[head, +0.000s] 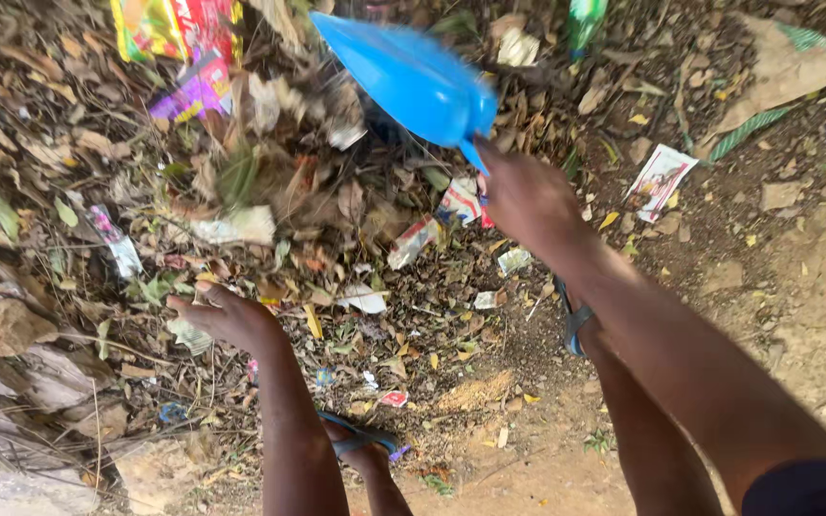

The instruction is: The person picks up trash and dry leaves from a dirt ground using their hands and a bundle of sticks. They collect litter such as plastic wrappers and scoop debris into a blue dustpan.

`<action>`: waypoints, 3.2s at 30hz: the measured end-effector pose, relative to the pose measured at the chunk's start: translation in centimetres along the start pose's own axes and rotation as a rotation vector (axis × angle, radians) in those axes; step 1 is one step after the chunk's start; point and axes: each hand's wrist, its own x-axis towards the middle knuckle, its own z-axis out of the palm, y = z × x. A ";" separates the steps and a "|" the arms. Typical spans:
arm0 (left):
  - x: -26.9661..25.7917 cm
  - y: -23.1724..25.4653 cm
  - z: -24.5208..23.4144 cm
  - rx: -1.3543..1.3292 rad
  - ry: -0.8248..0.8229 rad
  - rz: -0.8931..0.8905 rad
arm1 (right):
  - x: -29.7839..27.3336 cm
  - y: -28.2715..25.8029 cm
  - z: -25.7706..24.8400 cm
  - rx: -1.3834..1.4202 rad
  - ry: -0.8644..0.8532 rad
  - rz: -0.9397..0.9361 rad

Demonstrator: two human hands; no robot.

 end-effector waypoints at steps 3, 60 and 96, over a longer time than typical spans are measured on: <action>-1.7 3.5 0.6 -0.012 0.009 0.130 | -4.0 -0.9 -4.1 0.148 -0.173 0.395; -6.0 19.5 8.8 0.617 -0.398 0.938 | -26.2 -12.2 9.5 1.023 -0.745 0.919; -18.5 8.3 -7.6 -0.667 -0.521 -0.143 | -20.1 -12.5 6.3 0.857 -0.017 0.390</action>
